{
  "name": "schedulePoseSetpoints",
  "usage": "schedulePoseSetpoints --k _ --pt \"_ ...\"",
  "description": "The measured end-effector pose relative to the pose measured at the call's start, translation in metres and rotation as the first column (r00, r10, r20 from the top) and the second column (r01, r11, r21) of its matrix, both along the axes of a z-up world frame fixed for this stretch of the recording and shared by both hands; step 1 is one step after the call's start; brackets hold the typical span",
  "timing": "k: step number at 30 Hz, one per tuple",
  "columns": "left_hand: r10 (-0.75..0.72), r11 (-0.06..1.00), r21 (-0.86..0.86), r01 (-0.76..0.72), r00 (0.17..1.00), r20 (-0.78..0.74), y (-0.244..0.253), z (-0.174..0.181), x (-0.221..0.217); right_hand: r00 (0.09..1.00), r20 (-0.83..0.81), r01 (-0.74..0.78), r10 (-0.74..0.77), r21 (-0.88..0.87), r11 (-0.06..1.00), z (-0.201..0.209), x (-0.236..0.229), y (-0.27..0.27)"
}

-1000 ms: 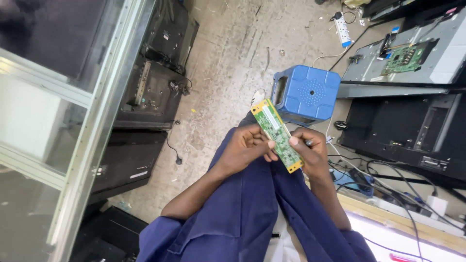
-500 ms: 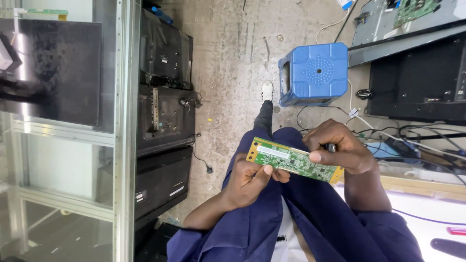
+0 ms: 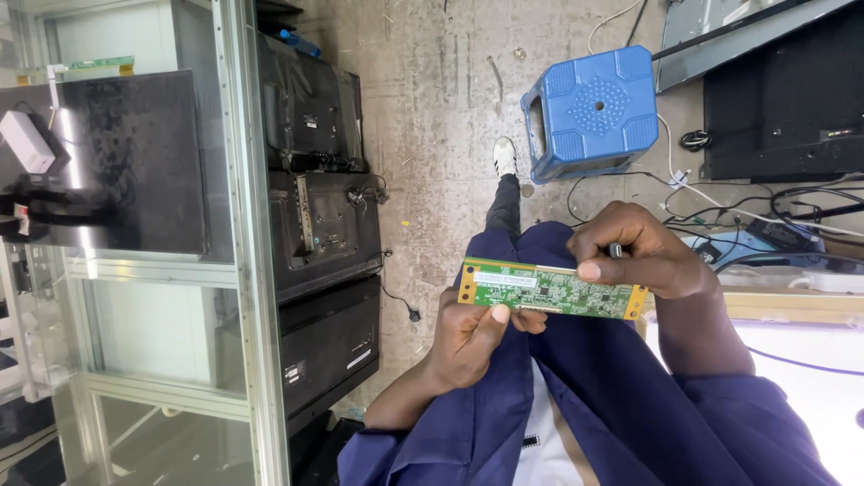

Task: Inspecting and handling various circuit boards and electronic components in a repair workshop.

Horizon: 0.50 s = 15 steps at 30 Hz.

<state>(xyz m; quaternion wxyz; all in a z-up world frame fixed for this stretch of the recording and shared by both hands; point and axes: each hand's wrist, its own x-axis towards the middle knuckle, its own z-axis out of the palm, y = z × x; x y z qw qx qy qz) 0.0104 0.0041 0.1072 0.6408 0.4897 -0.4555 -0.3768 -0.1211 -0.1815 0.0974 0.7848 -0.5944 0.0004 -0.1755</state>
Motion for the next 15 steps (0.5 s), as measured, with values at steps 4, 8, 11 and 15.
schedulePoseSetpoints --k 4,8,11,15 --pt "-0.011 1.0 -0.021 0.011 1.0 -0.008 -0.0022 0.0028 0.0003 1.0 -0.001 -0.025 0.025 -0.02 0.999 -0.0018 -0.0011 -0.0022" --pt "-0.004 1.0 -0.027 0.003 1.0 -0.013 0.0009 -0.0056 -0.0024 1.0 0.004 -0.031 0.031 -0.027 0.999 -0.0024 -0.002 -0.0012" --pt "-0.003 0.999 -0.039 0.003 1.0 -0.02 0.0008 -0.0051 -0.003 0.999 0.004 -0.034 0.035 -0.031 0.999 -0.0048 -0.0038 -0.0013" --pt "-0.001 1.0 -0.018 0.001 1.0 -0.016 0.001 -0.0018 -0.0036 1.0 0.007 -0.018 0.018 -0.038 0.999 -0.0047 -0.0056 0.0003"
